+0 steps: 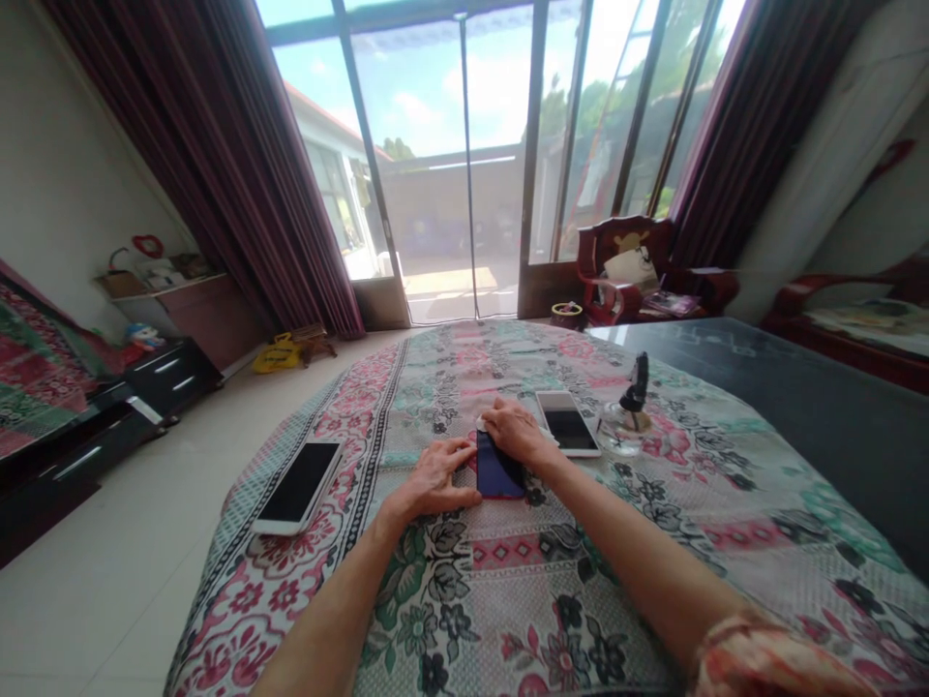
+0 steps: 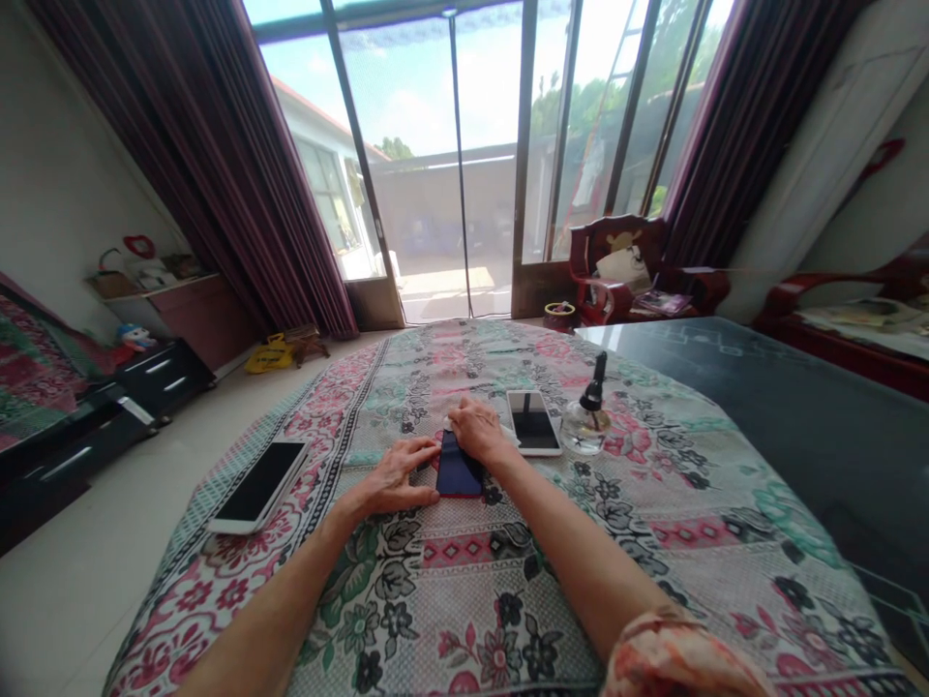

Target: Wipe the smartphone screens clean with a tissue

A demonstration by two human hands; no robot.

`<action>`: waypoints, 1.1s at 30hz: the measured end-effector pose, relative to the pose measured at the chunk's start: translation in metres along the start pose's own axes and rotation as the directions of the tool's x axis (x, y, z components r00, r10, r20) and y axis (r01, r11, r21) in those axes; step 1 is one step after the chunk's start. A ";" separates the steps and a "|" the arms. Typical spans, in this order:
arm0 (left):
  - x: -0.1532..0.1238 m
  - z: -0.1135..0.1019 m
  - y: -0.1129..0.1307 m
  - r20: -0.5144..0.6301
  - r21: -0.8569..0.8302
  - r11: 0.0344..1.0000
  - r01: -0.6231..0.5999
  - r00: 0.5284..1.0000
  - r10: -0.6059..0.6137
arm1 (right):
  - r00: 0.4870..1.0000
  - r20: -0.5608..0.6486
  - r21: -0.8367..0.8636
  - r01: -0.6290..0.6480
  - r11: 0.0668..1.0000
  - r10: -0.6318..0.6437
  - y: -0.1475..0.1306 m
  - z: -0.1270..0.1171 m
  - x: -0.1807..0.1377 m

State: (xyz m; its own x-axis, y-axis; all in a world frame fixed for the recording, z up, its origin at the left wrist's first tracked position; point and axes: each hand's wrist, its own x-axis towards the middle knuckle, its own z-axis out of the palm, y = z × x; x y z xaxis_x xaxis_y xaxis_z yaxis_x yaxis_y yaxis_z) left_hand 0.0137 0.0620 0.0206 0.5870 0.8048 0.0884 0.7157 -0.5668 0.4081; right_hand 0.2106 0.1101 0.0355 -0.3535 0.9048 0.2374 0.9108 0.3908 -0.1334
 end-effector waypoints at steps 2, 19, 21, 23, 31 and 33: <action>0.000 0.000 -0.001 0.002 -0.006 1.000 0.004 1.000 -0.004 | 1.000 0.011 0.001 0.023 1.000 -0.023 0.000 -0.003 -0.013; 0.005 0.006 -0.019 -0.116 -0.147 0.986 -0.077 0.991 0.060 | 1.000 0.012 -0.040 -0.011 0.999 0.011 0.015 -0.007 0.002; 0.006 0.006 -0.019 -0.113 -0.147 0.986 -0.083 0.991 0.067 | 1.000 0.007 -0.043 -0.020 0.999 0.020 0.018 -0.007 0.001; 0.006 0.006 -0.020 -0.117 -0.145 0.986 -0.087 0.991 0.070 | 1.000 0.010 -0.041 -0.002 0.999 0.003 0.019 -0.008 -0.006; 0.003 0.004 -0.019 -0.081 -0.121 0.991 -0.060 0.995 0.051 | 0.988 0.045 0.007 0.145 0.989 -0.145 0.012 -0.020 -0.046; 0.002 0.003 -0.019 -0.080 -0.107 0.992 -0.068 0.995 0.059 | 0.985 0.055 0.016 0.163 0.987 -0.163 0.013 -0.022 -0.046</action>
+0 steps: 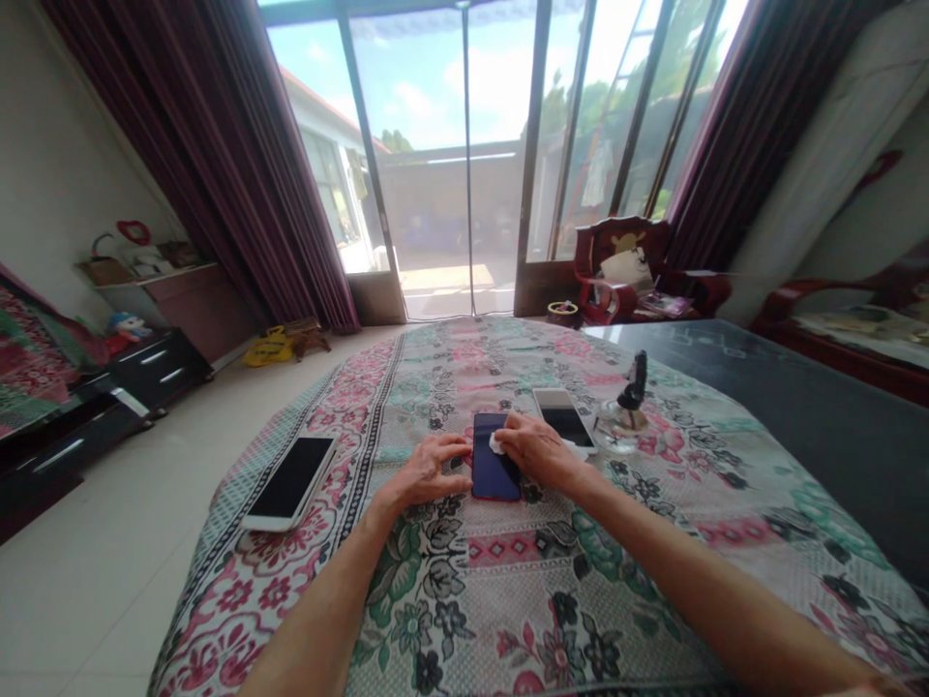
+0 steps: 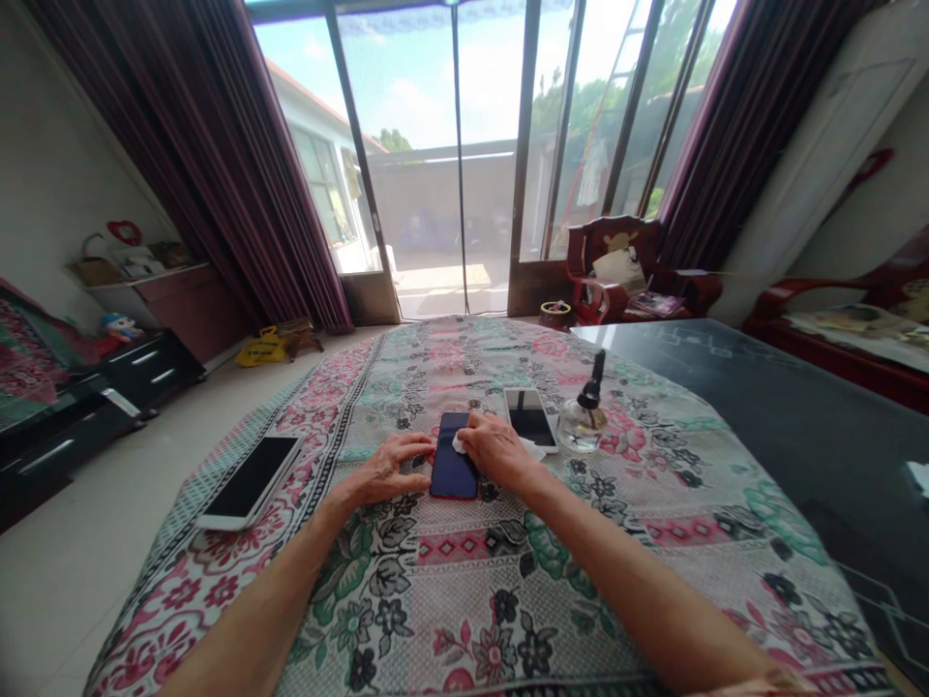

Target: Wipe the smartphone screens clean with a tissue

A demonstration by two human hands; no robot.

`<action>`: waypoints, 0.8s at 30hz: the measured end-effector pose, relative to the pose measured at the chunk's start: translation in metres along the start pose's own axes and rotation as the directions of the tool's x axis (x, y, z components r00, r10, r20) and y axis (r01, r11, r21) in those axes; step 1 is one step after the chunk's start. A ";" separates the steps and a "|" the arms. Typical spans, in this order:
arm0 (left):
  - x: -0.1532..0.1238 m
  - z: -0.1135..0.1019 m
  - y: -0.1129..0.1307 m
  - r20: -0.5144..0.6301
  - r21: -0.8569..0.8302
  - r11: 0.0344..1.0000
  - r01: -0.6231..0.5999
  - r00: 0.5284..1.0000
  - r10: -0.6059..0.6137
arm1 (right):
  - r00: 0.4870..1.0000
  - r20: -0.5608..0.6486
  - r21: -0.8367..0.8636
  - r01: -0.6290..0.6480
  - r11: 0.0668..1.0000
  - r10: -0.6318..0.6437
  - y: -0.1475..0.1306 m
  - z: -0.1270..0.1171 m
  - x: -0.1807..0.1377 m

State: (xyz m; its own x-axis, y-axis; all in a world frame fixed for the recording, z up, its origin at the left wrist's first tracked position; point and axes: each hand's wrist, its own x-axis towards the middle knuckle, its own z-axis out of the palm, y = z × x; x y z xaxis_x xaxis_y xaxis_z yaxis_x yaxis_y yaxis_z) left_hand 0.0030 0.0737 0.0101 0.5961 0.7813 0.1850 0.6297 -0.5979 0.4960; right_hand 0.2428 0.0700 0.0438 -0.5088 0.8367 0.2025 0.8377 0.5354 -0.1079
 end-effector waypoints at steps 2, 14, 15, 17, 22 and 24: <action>0.000 -0.001 0.001 0.003 0.015 1.000 -0.007 1.000 0.007 | 1.000 0.008 -0.018 -0.011 1.000 0.011 0.002 -0.001 0.006; -0.002 -0.006 0.008 0.076 0.063 0.998 0.000 0.997 -0.005 | 0.997 -0.014 -0.079 -0.074 0.994 0.073 0.003 0.001 0.008; -0.002 -0.006 0.009 0.082 0.069 0.998 0.005 0.997 -0.010 | 0.999 -0.009 -0.071 -0.045 0.996 0.044 0.000 0.000 0.002; -0.002 -0.007 0.010 0.094 0.073 0.997 0.015 0.995 -0.021 | 1.000 -0.004 -0.055 0.004 0.998 -0.005 -0.004 -0.002 -0.009; -0.002 -0.006 0.013 0.103 0.085 0.996 0.016 0.994 -0.025 | 1.000 0.016 -0.100 -0.016 0.995 0.018 -0.004 -0.002 -0.008; -0.001 -0.005 0.013 0.096 0.094 0.995 0.015 0.995 -0.024 | 0.998 0.019 -0.138 -0.064 0.988 0.068 0.000 -0.001 0.003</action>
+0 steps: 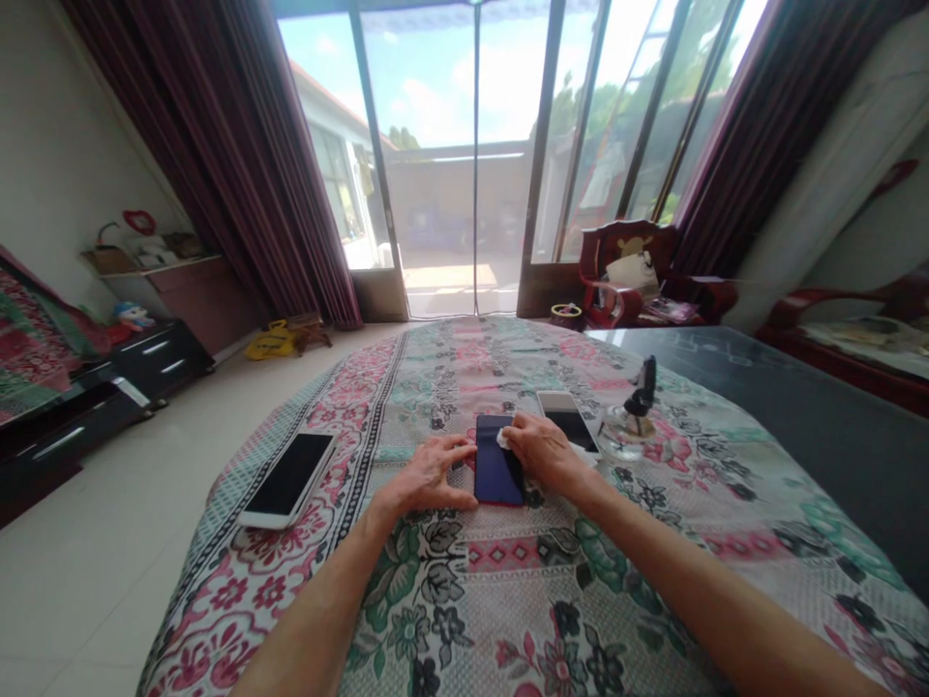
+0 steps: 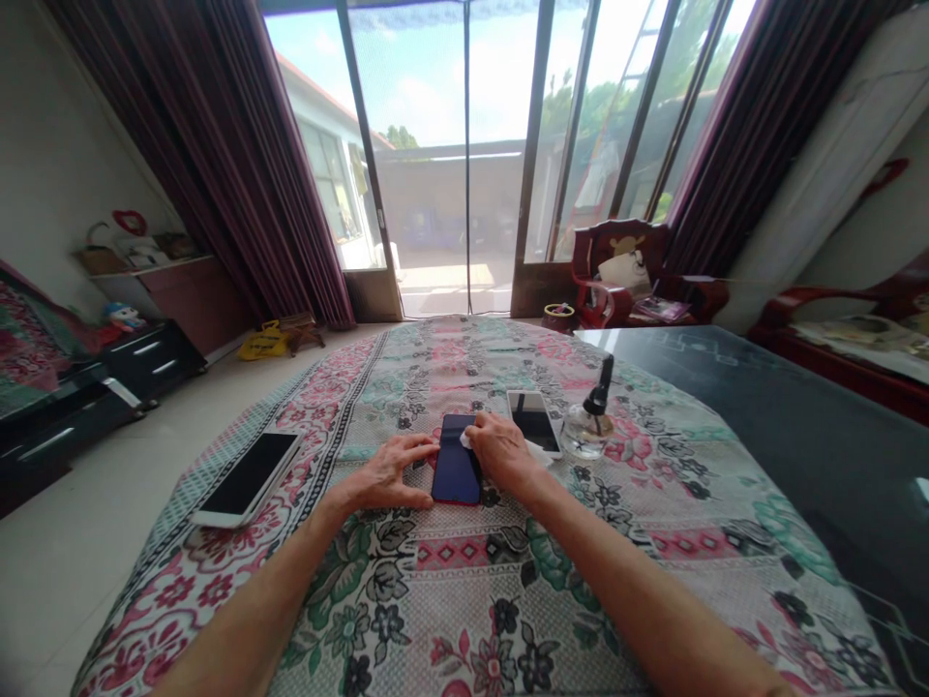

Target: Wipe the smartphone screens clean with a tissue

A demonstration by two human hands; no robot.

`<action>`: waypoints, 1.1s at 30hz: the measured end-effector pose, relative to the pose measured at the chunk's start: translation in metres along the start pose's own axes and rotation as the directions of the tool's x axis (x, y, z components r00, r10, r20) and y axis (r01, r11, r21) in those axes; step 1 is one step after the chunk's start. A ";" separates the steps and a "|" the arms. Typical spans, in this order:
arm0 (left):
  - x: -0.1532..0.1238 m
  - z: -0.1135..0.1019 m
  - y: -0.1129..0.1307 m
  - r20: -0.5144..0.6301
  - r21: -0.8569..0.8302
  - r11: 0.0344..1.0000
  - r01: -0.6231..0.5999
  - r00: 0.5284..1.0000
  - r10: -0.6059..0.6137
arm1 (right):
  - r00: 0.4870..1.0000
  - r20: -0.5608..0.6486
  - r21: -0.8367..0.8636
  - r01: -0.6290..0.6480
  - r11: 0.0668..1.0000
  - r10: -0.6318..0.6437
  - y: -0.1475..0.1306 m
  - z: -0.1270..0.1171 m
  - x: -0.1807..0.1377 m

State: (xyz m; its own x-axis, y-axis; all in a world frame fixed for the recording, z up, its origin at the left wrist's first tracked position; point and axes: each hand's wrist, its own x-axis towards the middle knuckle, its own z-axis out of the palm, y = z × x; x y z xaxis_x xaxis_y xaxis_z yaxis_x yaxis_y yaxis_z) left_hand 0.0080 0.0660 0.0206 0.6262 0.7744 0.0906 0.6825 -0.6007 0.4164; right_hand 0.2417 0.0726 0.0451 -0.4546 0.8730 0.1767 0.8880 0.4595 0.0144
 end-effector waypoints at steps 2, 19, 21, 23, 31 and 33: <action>0.001 0.001 0.000 -0.006 0.008 1.000 -0.001 1.000 0.001 | 0.999 0.004 -0.031 -0.047 0.998 0.048 0.005 0.001 0.013; 0.000 0.002 0.006 -0.009 0.002 0.997 0.082 0.997 -0.082 | 0.992 0.017 -0.085 -0.124 0.989 0.126 0.017 0.005 0.026; 0.000 0.004 0.005 -0.007 0.008 0.997 0.074 0.997 -0.074 | 0.993 0.017 -0.084 -0.118 0.989 0.120 0.017 0.004 0.028; 0.001 0.005 0.004 -0.003 0.016 0.998 0.064 0.998 -0.064 | 0.994 0.012 -0.083 -0.111 0.990 0.112 0.017 0.004 0.029; 0.001 0.006 0.003 -0.016 0.036 0.998 0.053 0.998 -0.052 | 1.000 -0.002 -0.062 -0.013 0.998 0.013 0.001 0.000 -0.001; 0.001 0.006 0.004 -0.027 0.038 0.998 0.046 0.999 -0.045 | 0.999 0.005 -0.040 0.042 0.998 -0.042 -0.006 -0.002 -0.015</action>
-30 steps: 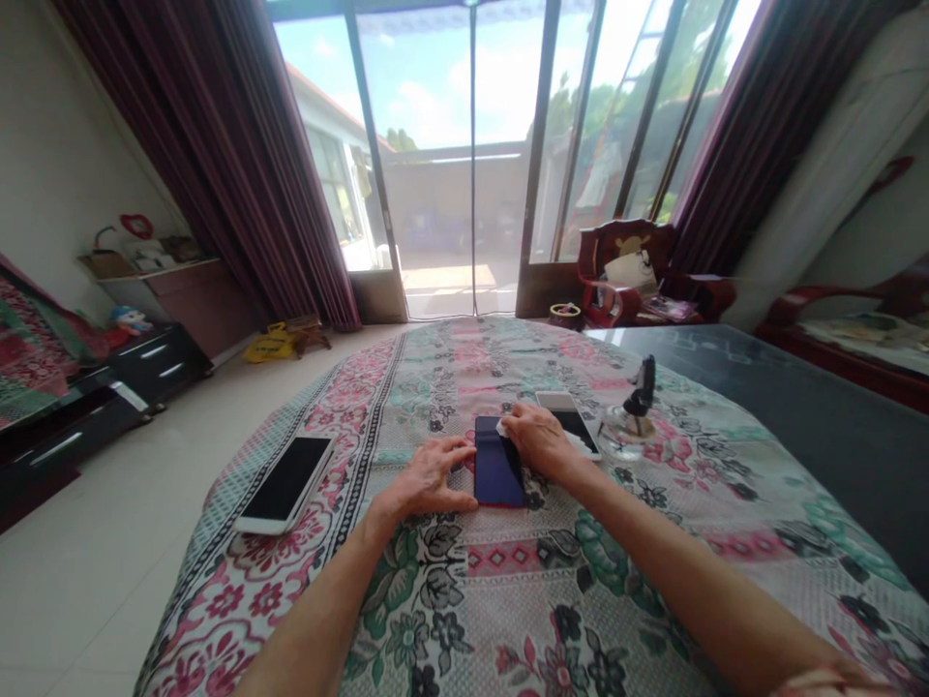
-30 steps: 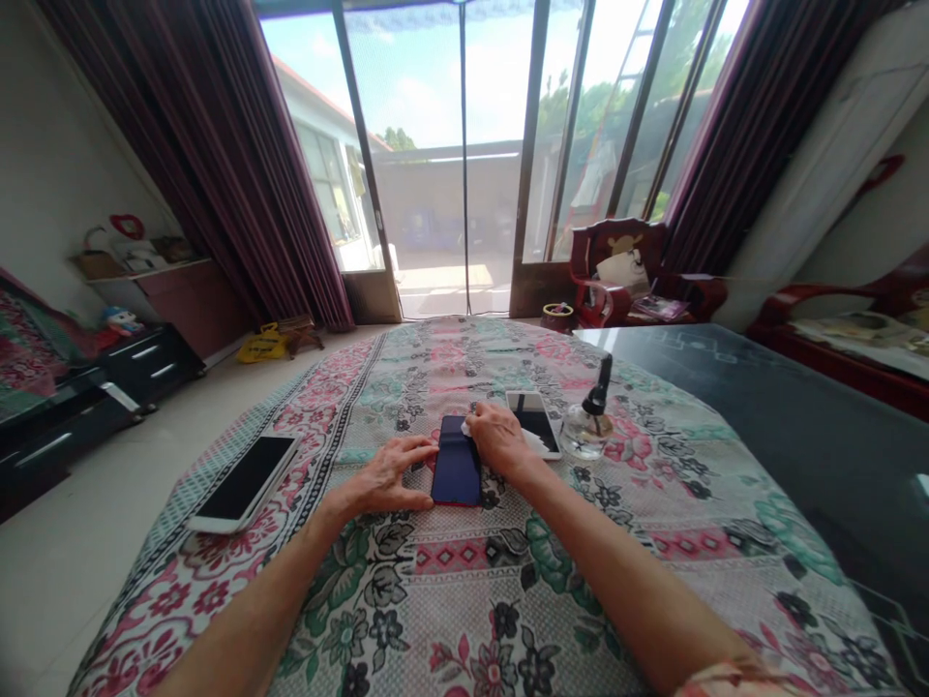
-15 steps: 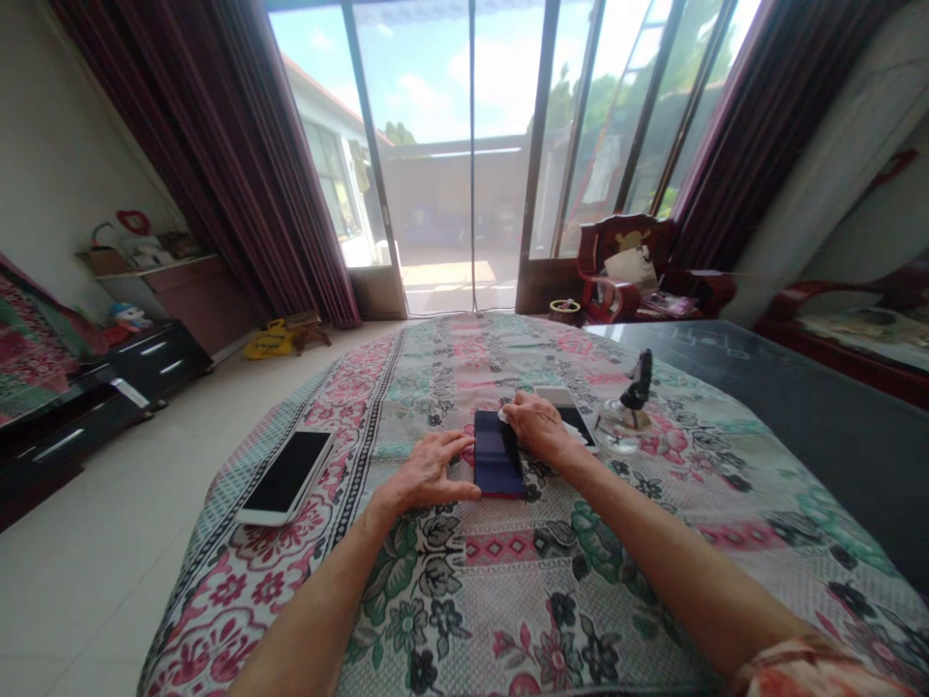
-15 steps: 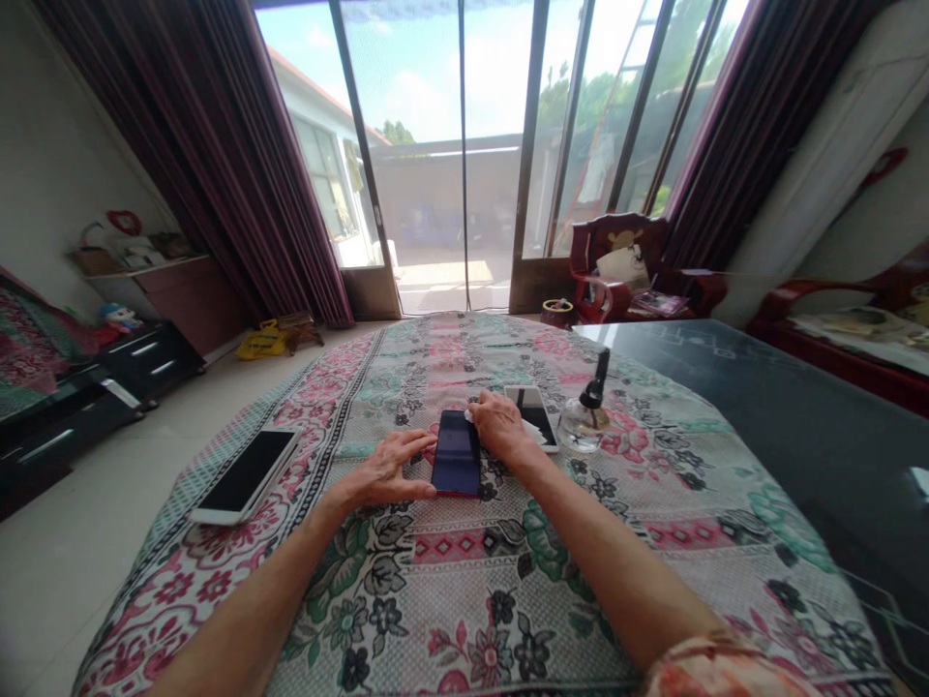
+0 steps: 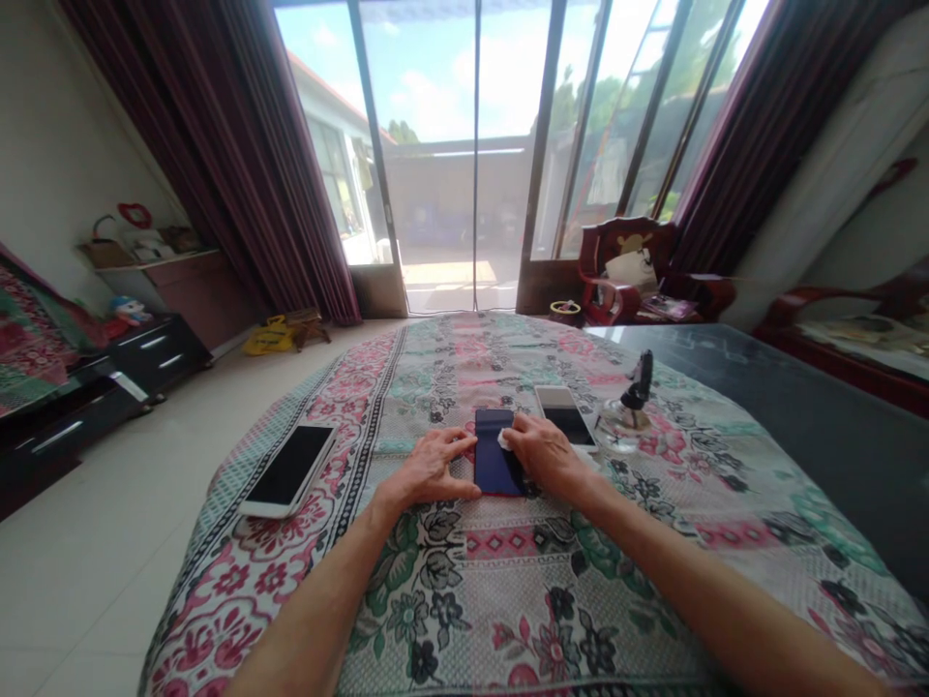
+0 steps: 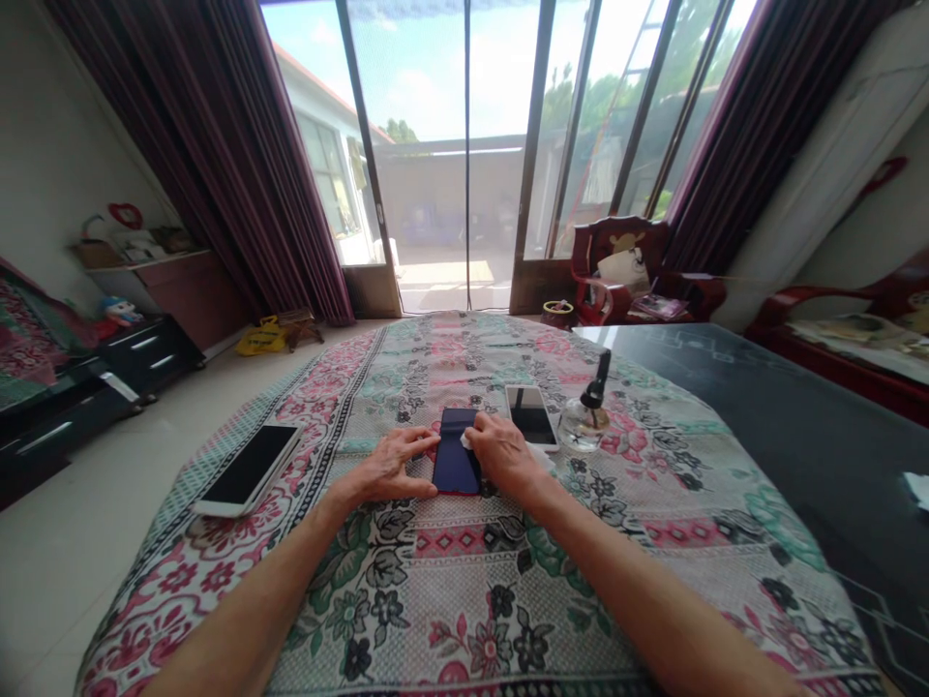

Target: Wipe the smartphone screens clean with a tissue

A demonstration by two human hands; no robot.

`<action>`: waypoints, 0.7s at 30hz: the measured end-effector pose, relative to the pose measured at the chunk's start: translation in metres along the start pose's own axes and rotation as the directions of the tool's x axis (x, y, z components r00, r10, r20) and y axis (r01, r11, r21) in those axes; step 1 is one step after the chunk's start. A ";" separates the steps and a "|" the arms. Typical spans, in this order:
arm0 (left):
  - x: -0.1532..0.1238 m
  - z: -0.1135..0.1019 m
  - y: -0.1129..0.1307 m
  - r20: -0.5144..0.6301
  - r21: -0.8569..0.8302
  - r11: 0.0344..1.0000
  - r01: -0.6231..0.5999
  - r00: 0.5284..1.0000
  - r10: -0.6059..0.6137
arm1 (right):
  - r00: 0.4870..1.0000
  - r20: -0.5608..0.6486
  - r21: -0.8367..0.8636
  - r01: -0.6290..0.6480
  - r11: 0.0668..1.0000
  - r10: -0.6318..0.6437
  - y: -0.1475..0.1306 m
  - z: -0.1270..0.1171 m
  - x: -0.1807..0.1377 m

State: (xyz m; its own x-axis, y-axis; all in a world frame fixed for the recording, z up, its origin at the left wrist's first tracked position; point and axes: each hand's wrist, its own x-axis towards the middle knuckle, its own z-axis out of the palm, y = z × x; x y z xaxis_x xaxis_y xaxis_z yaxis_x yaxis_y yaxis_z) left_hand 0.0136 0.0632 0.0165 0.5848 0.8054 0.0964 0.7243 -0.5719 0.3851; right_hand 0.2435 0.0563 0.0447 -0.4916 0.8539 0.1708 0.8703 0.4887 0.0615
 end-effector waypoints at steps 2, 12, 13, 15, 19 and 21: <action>0.000 0.000 0.000 -0.010 -0.005 1.000 -0.009 1.000 0.009 | 0.999 0.004 0.026 0.049 0.998 -0.049 -0.008 -0.001 -0.015; 0.001 -0.003 0.004 0.025 -0.018 1.000 0.023 0.999 -0.023 | 0.996 0.025 0.058 0.086 0.995 -0.088 -0.009 -0.004 -0.024; 0.001 -0.003 0.004 0.023 -0.025 0.999 0.021 1.000 -0.020 | 0.998 0.025 0.046 0.062 0.997 -0.063 -0.005 -0.004 -0.016; 0.001 -0.003 0.003 0.011 -0.033 0.999 0.010 1.000 -0.009 | 1.000 0.027 0.015 0.001 1.000 -0.001 0.002 -0.003 0.003; 0.001 0.000 0.001 -0.020 -0.042 0.999 -0.002 1.000 0.002 | 0.992 0.037 -0.017 -0.124 0.992 0.124 0.013 0.000 0.035; 0.002 0.001 0.000 -0.029 -0.044 0.999 -0.011 1.000 0.010 | 0.991 0.031 -0.014 -0.126 0.992 0.127 0.013 0.002 0.046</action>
State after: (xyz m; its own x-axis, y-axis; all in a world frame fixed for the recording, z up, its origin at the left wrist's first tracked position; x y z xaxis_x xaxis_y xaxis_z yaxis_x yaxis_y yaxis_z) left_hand 0.0152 0.0641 0.0156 0.5808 0.8041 0.1266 0.7013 -0.5732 0.4238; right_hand 0.2321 0.1026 0.0515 -0.3781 0.9142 0.1462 0.9258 0.3744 0.0530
